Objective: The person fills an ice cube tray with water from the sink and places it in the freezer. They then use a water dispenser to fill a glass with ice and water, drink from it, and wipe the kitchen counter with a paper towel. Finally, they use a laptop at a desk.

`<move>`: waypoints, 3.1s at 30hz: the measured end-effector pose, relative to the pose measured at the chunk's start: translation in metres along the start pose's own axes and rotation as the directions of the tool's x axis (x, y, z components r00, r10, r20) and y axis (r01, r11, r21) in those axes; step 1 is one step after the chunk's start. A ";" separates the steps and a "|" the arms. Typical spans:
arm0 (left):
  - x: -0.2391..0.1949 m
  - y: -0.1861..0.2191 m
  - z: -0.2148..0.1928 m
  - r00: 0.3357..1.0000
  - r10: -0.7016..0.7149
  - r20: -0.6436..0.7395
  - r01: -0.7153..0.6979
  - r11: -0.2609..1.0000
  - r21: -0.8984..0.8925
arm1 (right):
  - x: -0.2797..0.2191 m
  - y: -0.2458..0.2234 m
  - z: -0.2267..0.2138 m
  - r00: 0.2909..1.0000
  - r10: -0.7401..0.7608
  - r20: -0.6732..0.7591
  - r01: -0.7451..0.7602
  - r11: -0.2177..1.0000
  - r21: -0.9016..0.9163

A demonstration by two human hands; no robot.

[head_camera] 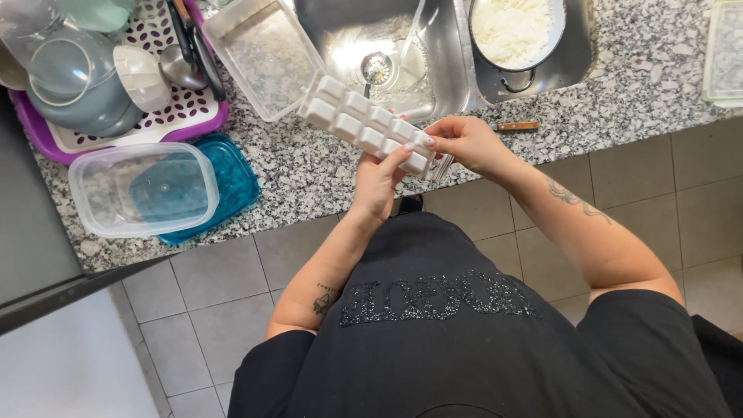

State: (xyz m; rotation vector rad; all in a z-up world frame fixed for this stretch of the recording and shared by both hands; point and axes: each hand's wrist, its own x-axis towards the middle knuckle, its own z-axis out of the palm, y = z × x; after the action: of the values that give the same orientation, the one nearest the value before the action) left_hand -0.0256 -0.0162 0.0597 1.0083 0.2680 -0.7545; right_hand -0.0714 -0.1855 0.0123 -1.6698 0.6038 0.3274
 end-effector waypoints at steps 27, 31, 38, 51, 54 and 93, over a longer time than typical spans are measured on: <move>0.014 -0.002 -0.054 0.629 0.440 0.640 -0.436 0.882 -0.179 | -0.019 -0.013 0.010 0.054 -0.997 0.047 0.717 0.006 -0.697; 0.006 -0.003 -0.062 0.710 0.389 0.587 -0.242 0.918 -0.315 | -0.007 0.002 0.003 0.045 -0.997 0.056 0.522 -0.024 -0.853; 0.036 0.069 -0.039 0.824 0.143 0.549 -0.164 0.986 -0.010 | 0.022 0.000 -0.017 0.950 -0.308 0.043 0.213 0.746 0.631; 0.195 0.006 -0.070 0.959 0.108 -0.264 -0.115 0.993 -0.011 | 0.216 -0.045 -0.164 0.659 -0.690 -0.300 0.491 0.696 -0.524; 0.151 0.026 -0.035 0.923 0.109 -0.369 -0.071 0.991 0.113 | 0.293 -0.084 -0.198 0.489 -0.846 -0.213 0.215 0.354 -0.910; 0.256 -0.003 -0.052 0.914 0.133 -0.383 -0.211 0.962 -0.171 | 0.237 0.028 -0.106 0.992 0.062 0.108 -0.103 0.896 0.433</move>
State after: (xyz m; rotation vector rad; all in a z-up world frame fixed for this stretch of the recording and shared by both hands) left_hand 0.1635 -0.0876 -0.1055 0.9533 0.5646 -0.3607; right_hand 0.0950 -0.3401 -0.1170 -1.1908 0.6282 0.3016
